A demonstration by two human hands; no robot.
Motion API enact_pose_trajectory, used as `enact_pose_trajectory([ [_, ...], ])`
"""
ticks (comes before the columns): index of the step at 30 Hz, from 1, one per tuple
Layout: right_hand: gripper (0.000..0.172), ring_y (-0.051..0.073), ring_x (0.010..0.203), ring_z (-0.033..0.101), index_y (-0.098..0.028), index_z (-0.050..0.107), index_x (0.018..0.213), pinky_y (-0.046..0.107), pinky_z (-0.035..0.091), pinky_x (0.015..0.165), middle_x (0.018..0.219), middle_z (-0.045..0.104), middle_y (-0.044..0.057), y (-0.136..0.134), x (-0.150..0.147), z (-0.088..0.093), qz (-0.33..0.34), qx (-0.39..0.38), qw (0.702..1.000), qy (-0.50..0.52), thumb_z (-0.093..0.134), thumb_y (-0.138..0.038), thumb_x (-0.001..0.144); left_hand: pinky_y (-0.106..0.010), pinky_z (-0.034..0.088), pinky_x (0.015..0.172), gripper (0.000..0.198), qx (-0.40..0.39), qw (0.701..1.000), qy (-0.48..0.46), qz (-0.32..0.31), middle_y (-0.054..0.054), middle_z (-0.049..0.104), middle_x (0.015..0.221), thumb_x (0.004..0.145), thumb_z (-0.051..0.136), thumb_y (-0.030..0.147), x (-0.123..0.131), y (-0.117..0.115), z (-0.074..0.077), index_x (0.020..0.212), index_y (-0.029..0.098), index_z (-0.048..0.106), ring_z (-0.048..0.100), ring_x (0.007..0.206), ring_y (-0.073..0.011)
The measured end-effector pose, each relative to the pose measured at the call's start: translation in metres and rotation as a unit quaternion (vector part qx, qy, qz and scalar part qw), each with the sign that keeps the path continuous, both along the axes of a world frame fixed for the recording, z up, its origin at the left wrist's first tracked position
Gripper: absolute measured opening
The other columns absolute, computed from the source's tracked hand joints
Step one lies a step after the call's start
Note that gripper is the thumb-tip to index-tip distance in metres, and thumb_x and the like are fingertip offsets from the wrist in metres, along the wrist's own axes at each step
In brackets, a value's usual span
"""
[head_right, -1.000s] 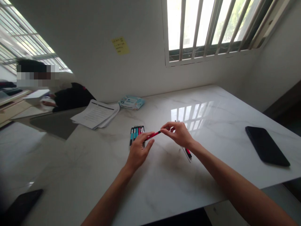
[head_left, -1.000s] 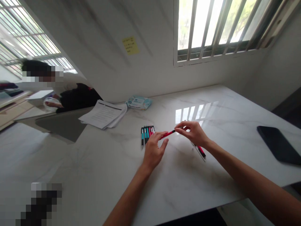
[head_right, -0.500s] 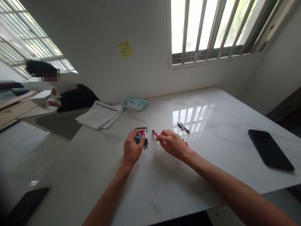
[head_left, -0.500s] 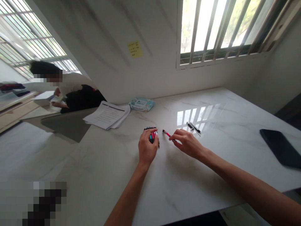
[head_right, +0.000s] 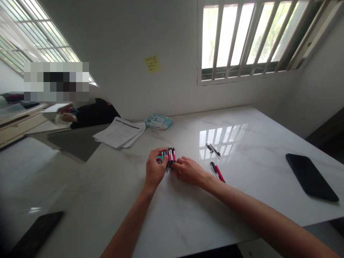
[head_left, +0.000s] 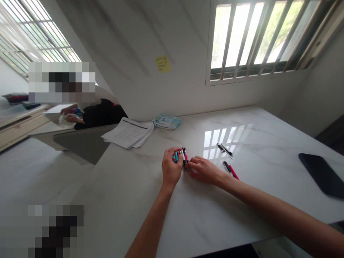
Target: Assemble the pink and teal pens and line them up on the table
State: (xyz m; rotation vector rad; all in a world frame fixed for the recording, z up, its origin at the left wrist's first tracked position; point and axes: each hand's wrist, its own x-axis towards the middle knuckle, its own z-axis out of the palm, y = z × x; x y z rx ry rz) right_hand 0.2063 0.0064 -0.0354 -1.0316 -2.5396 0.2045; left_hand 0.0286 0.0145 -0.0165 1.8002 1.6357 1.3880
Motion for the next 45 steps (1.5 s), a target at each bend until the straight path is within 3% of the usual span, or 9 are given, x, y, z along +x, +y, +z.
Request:
enact_pose_trajectory([
  [8, 0.029, 0.023, 0.096, 0.065, -0.019, 0.066, 0.12, 0.034, 0.054, 0.084, 0.106, 0.072, 0.01, 0.001, -0.003, 0.001, -0.023, -0.006, 1.0, -0.016, 0.064, -0.015, 0.091, -0.038, 0.055, 0.096, 0.026, 0.009, 1.0, 0.007, -0.011, -0.007, 0.067, 0.118, 0.086, 0.062, 0.014, 0.0, 0.001, -0.004, 0.106, 0.024, 0.073, 0.067, 0.106, -0.0224],
  [11, 0.033, 0.024, 0.096, 0.066, -0.021, 0.066, 0.124, 0.035, 0.055, 0.083, 0.106, 0.072, 0.009, 0.003, 0.008, 0.007, 0.001, -0.011, 1.0, -0.008, 0.063, -0.015, 0.092, -0.037, 0.055, 0.095, 0.025, 0.004, 1.0, 0.005, -0.015, -0.007, 0.067, 0.118, 0.086, 0.062, 0.016, 0.0, 0.001, -0.003, 0.107, 0.024, 0.073, 0.066, 0.107, -0.0224],
  [14, 0.036, 0.023, 0.103, 0.067, -0.025, 0.066, 0.129, 0.037, 0.055, 0.089, 0.112, 0.073, 0.008, 0.018, 0.043, 0.016, 0.028, -0.012, 0.999, 0.039, 0.062, -0.017, 0.095, -0.036, 0.055, 0.095, 0.024, -0.002, 1.0, 0.005, -0.02, -0.007, 0.067, 0.118, 0.087, 0.061, 0.017, 0.002, -0.001, -0.002, 0.106, 0.024, 0.074, 0.066, 0.109, -0.0221],
  [17, 0.033, 0.024, 0.105, 0.068, -0.024, 0.069, 0.125, 0.04, 0.055, 0.092, 0.112, 0.075, 0.007, 0.044, 0.096, 0.021, -0.071, -0.007, 0.993, 0.092, 0.06, -0.015, 0.095, -0.036, 0.054, 0.096, 0.024, -0.004, 0.999, 0.006, -0.034, -0.006, 0.067, 0.119, 0.088, 0.06, 0.019, 0.003, -0.002, 0.0, 0.106, 0.025, 0.074, 0.065, 0.11, -0.0219],
  [21, 0.02, 0.026, 0.098, 0.068, -0.022, 0.077, 0.105, 0.043, 0.054, 0.088, 0.107, 0.076, 0.008, 0.064, 0.159, 0.012, -0.175, -0.018, 0.981, 0.076, 0.062, -0.02, 0.093, -0.037, 0.054, 0.097, 0.022, -0.001, 0.998, 0.013, -0.055, -0.007, 0.067, 0.119, 0.089, 0.061, 0.02, 0.005, -0.004, 0.003, 0.106, 0.025, 0.074, 0.065, 0.114, -0.0232],
  [24, 0.032, 0.027, 0.109, 0.065, -0.025, 0.075, 0.118, 0.043, 0.053, 0.093, 0.116, 0.074, 0.008, 0.063, 0.181, 0.003, -0.146, -0.064, 0.985, 0.061, 0.065, -0.019, 0.088, -0.038, 0.053, 0.098, 0.023, -0.005, 0.998, 0.017, -0.057, -0.007, 0.067, 0.12, 0.088, 0.061, 0.02, 0.007, -0.005, 0.004, 0.107, 0.025, 0.074, 0.064, 0.114, -0.024],
  [27, 0.057, 0.027, 0.122, 0.06, -0.028, 0.066, 0.135, 0.043, 0.051, 0.1, 0.126, 0.071, 0.007, 0.058, 0.185, 0.0, -0.118, -0.094, 0.987, 0.063, 0.065, -0.011, 0.081, -0.038, 0.054, 0.097, 0.023, -0.009, 0.998, 0.025, -0.064, -0.008, 0.067, 0.12, 0.088, 0.06, 0.021, 0.01, -0.006, 0.004, 0.107, 0.025, 0.074, 0.063, 0.116, -0.0246],
  [29, 0.064, 0.027, 0.125, 0.058, -0.028, 0.063, 0.139, 0.043, 0.051, 0.101, 0.128, 0.07, 0.007, 0.057, 0.182, 0.001, -0.116, -0.106, 0.985, 0.071, 0.065, -0.01, 0.079, -0.038, 0.054, 0.094, 0.023, -0.014, 0.997, 0.032, -0.07, -0.008, 0.067, 0.12, 0.089, 0.06, 0.022, 0.012, -0.006, 0.004, 0.107, 0.025, 0.074, 0.064, 0.114, -0.0247],
  [45, 0.051, 0.028, 0.121, 0.058, -0.028, 0.066, 0.135, 0.042, 0.054, 0.096, 0.12, 0.074, 0.007, 0.066, 0.155, -0.008, -0.103, -0.079, 0.985, 0.112, 0.072, -0.022, 0.085, -0.039, 0.055, 0.093, 0.021, -0.018, 0.994, 0.05, -0.095, -0.006, 0.068, 0.118, 0.088, 0.06, 0.025, 0.02, -0.01, 0.003, 0.104, 0.027, 0.074, 0.066, 0.111, -0.0255],
])
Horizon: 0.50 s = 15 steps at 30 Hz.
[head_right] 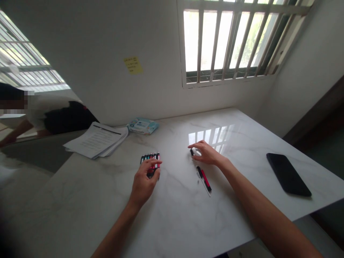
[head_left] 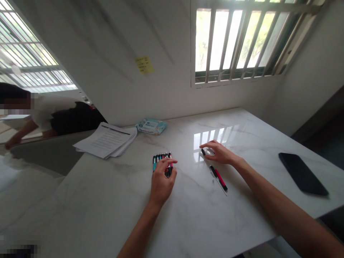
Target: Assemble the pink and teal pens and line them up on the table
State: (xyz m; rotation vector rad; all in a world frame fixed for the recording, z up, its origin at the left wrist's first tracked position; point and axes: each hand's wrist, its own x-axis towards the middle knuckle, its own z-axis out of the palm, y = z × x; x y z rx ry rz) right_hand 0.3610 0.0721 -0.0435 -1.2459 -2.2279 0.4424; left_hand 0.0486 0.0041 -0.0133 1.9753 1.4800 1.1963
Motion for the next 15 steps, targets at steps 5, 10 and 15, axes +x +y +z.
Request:
enact_pose_trajectory([
  [5, 0.045, 0.027, 0.118, 0.06, -0.027, 0.069, 0.13, 0.042, 0.054, 0.096, 0.119, 0.075, 0.007, 0.004, -0.001, -0.005, 0.01, 0.001, 1.0, -0.006, 0.073, -0.022, 0.086, -0.039, 0.055, 0.093, 0.02, 0.0, 1.0, -0.006, -0.003, -0.006, 0.069, 0.116, 0.087, 0.061, 0.025, 0.001, -0.001, 0.001, 0.103, 0.027, 0.074, 0.065, 0.113, -0.0258],
  [10, 0.045, 0.029, 0.117, 0.06, -0.027, 0.067, 0.132, 0.047, 0.055, 0.096, 0.119, 0.075, 0.008, -0.007, -0.015, 0.012, -0.014, 0.052, 0.998, 0.022, 0.074, -0.023, 0.087, -0.037, 0.055, 0.091, 0.019, -0.035, 0.998, -0.044, -0.008, -0.006, 0.071, 0.115, 0.089, 0.063, 0.03, -0.001, 0.0, 0.0, 0.104, 0.026, 0.075, 0.068, 0.105, -0.0234],
  [15, 0.058, 0.027, 0.118, 0.06, -0.028, 0.057, 0.143, 0.047, 0.054, 0.1, 0.126, 0.071, 0.008, -0.043, -0.068, 0.042, 0.077, 0.102, 0.99, 0.061, 0.076, -0.028, 0.088, -0.033, 0.057, 0.076, 0.038, -0.175, 0.966, -0.178, -0.065, -0.009, 0.076, 0.105, 0.086, 0.071, 0.048, 0.0, 0.002, -0.001, 0.111, 0.02, 0.072, 0.073, 0.085, -0.0205],
])
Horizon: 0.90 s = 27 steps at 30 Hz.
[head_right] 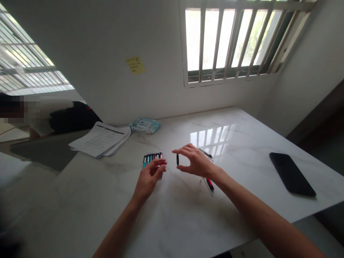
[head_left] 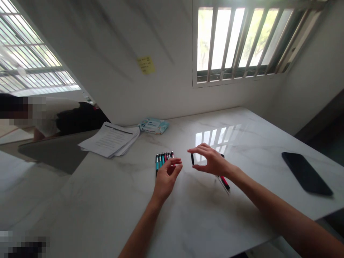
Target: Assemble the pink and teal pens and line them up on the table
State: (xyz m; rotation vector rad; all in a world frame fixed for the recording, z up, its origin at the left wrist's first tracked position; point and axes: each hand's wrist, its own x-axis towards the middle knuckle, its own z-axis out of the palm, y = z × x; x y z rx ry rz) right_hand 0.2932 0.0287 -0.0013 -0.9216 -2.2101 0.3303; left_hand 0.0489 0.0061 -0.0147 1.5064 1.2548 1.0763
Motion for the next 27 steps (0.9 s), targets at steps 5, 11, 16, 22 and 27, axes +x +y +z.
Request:
enact_pose_trajectory([
  [5, 0.052, 0.023, 0.11, 0.064, -0.03, 0.057, 0.143, 0.04, 0.056, 0.096, 0.12, 0.072, 0.007, -0.024, -0.04, 0.008, 0.076, 0.0, 0.997, -0.005, 0.072, -0.026, 0.093, -0.028, 0.053, 0.062, 0.042, -0.072, 0.994, -0.066, -0.057, -0.007, 0.077, 0.085, 0.074, 0.083, 0.045, 0.002, -0.001, -0.003, 0.103, 0.018, 0.069, 0.07, 0.07, -0.0185],
  [11, 0.03, 0.024, 0.117, 0.064, -0.025, 0.069, 0.128, 0.042, 0.054, 0.101, 0.123, 0.073, 0.008, 0.03, -0.006, -0.006, -0.004, -0.02, 0.999, -0.046, 0.064, -0.023, 0.099, -0.027, 0.052, 0.07, 0.032, -0.07, 0.994, -0.081, 0.017, -0.004, 0.074, 0.087, 0.074, 0.081, 0.035, 0.002, 0.0, -0.005, 0.098, 0.018, 0.069, 0.068, 0.076, -0.0157],
  [16, 0.03, 0.026, 0.107, 0.069, -0.021, 0.079, 0.108, 0.04, 0.054, 0.095, 0.114, 0.076, 0.009, 0.087, 0.036, -0.023, -0.105, -0.05, 0.978, -0.176, 0.059, -0.005, 0.093, -0.027, 0.053, 0.071, 0.031, -0.064, 0.994, -0.082, 0.023, -0.004, 0.073, 0.089, 0.076, 0.077, 0.036, 0.001, -0.001, 0.001, 0.1, 0.018, 0.068, 0.068, 0.078, -0.0159],
  [22, 0.026, 0.024, 0.092, 0.073, -0.018, 0.082, 0.089, 0.032, 0.054, 0.086, 0.095, 0.079, 0.009, 0.097, 0.031, -0.036, -0.118, -0.077, 0.976, -0.169, 0.058, -0.006, 0.091, -0.028, 0.055, 0.073, 0.025, -0.023, 0.998, -0.05, 0.013, -0.004, 0.071, 0.089, 0.079, 0.076, 0.035, 0.002, -0.003, -0.002, 0.098, 0.019, 0.071, 0.068, 0.079, -0.0166],
  [27, 0.02, 0.02, 0.081, 0.074, -0.018, 0.08, 0.097, 0.029, 0.056, 0.075, 0.089, 0.079, 0.007, 0.079, 0.023, -0.026, -0.146, -0.116, 0.98, -0.074, 0.061, -0.014, 0.092, -0.029, 0.055, 0.077, 0.022, 0.024, 1.0, 0.009, 0.013, -0.004, 0.072, 0.093, 0.085, 0.072, 0.036, 0.001, -0.004, -0.003, 0.101, 0.02, 0.072, 0.068, 0.086, -0.0183],
])
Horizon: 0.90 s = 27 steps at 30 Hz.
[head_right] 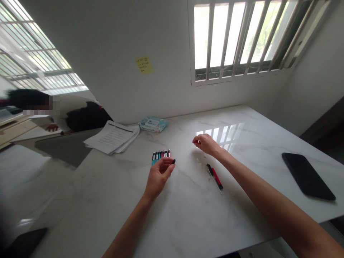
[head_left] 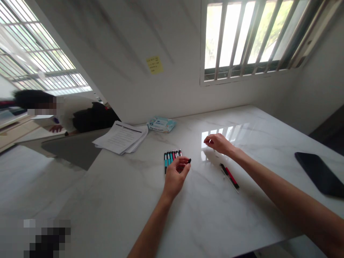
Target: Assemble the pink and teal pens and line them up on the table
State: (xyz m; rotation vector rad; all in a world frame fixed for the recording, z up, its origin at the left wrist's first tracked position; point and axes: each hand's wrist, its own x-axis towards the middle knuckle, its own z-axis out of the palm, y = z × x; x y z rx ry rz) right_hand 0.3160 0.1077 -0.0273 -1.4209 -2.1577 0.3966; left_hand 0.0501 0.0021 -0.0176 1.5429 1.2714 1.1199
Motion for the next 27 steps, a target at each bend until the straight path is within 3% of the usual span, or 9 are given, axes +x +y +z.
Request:
enact_pose_trajectory([
  [3, 0.017, 0.021, 0.075, 0.076, -0.018, 0.077, 0.1, 0.027, 0.057, 0.064, 0.077, 0.077, 0.005, -0.025, -0.01, 0.01, -0.02, -0.117, 0.971, 0.206, 0.067, -0.027, 0.09, -0.03, 0.055, 0.079, 0.02, 0.021, 0.999, 0.032, 0.006, -0.004, 0.073, 0.094, 0.086, 0.071, 0.034, 0.001, -0.002, 0.003, 0.101, 0.021, 0.072, 0.068, 0.085, -0.0177],
  [6, 0.023, 0.023, 0.081, 0.078, -0.016, 0.074, 0.095, 0.032, 0.062, 0.075, 0.08, 0.077, 0.006, -0.053, -0.025, 0.015, 0.018, -0.218, 0.906, 0.363, 0.075, -0.036, 0.083, -0.03, 0.055, 0.077, 0.018, 0.038, 0.998, 0.057, 0.005, -0.003, 0.073, 0.092, 0.086, 0.071, 0.032, 0.003, -0.005, 0.006, 0.1, 0.021, 0.073, 0.068, 0.081, -0.0169],
  [8, 0.028, 0.023, 0.083, 0.078, -0.016, 0.071, 0.091, 0.036, 0.063, 0.081, 0.079, 0.076, 0.006, -0.068, -0.036, 0.013, 0.035, -0.247, 0.866, 0.434, 0.08, -0.04, 0.08, -0.029, 0.055, 0.075, 0.017, 0.046, 0.996, 0.071, -0.002, -0.003, 0.074, 0.093, 0.086, 0.07, 0.031, 0.004, -0.007, 0.007, 0.1, 0.022, 0.073, 0.068, 0.08, -0.0165],
  [10, 0.031, 0.022, 0.082, 0.078, -0.017, 0.068, 0.088, 0.036, 0.063, 0.079, 0.08, 0.074, 0.004, -0.079, -0.045, 0.01, 0.042, -0.243, 0.847, 0.47, 0.082, -0.043, 0.078, -0.029, 0.055, 0.074, 0.015, 0.054, 0.995, 0.083, -0.007, -0.002, 0.075, 0.094, 0.087, 0.07, 0.03, 0.006, -0.008, 0.007, 0.1, 0.022, 0.073, 0.067, 0.079, -0.0162],
  [13, 0.03, 0.021, 0.082, 0.077, -0.018, 0.069, 0.09, 0.032, 0.062, 0.074, 0.088, 0.073, 0.004, -0.088, -0.052, 0.004, 0.063, -0.204, 0.859, 0.466, 0.082, -0.042, 0.079, -0.029, 0.054, 0.074, 0.014, 0.063, 0.993, 0.097, -0.008, -0.002, 0.076, 0.094, 0.086, 0.071, 0.028, 0.007, -0.009, 0.007, 0.098, 0.022, 0.073, 0.068, 0.079, -0.0163],
  [17, 0.026, 0.018, 0.088, 0.073, -0.018, 0.072, 0.095, 0.034, 0.06, 0.085, 0.093, 0.075, 0.005, -0.092, -0.055, 0.001, 0.088, -0.159, 0.871, 0.456, 0.082, -0.038, 0.08, -0.029, 0.054, 0.074, 0.012, 0.074, 0.991, 0.112, -0.01, -0.002, 0.076, 0.095, 0.085, 0.071, 0.026, 0.007, -0.009, 0.006, 0.097, 0.022, 0.074, 0.069, 0.08, -0.017],
  [27, 0.02, 0.017, 0.085, 0.071, -0.018, 0.073, 0.094, 0.032, 0.059, 0.083, 0.09, 0.075, 0.005, -0.093, -0.056, -0.001, 0.095, -0.153, 0.878, 0.444, 0.08, -0.033, 0.083, -0.029, 0.053, 0.074, 0.01, 0.111, 0.985, 0.127, -0.027, -0.001, 0.076, 0.094, 0.085, 0.07, 0.023, 0.007, -0.009, 0.007, 0.094, 0.023, 0.074, 0.069, 0.079, -0.0164],
])
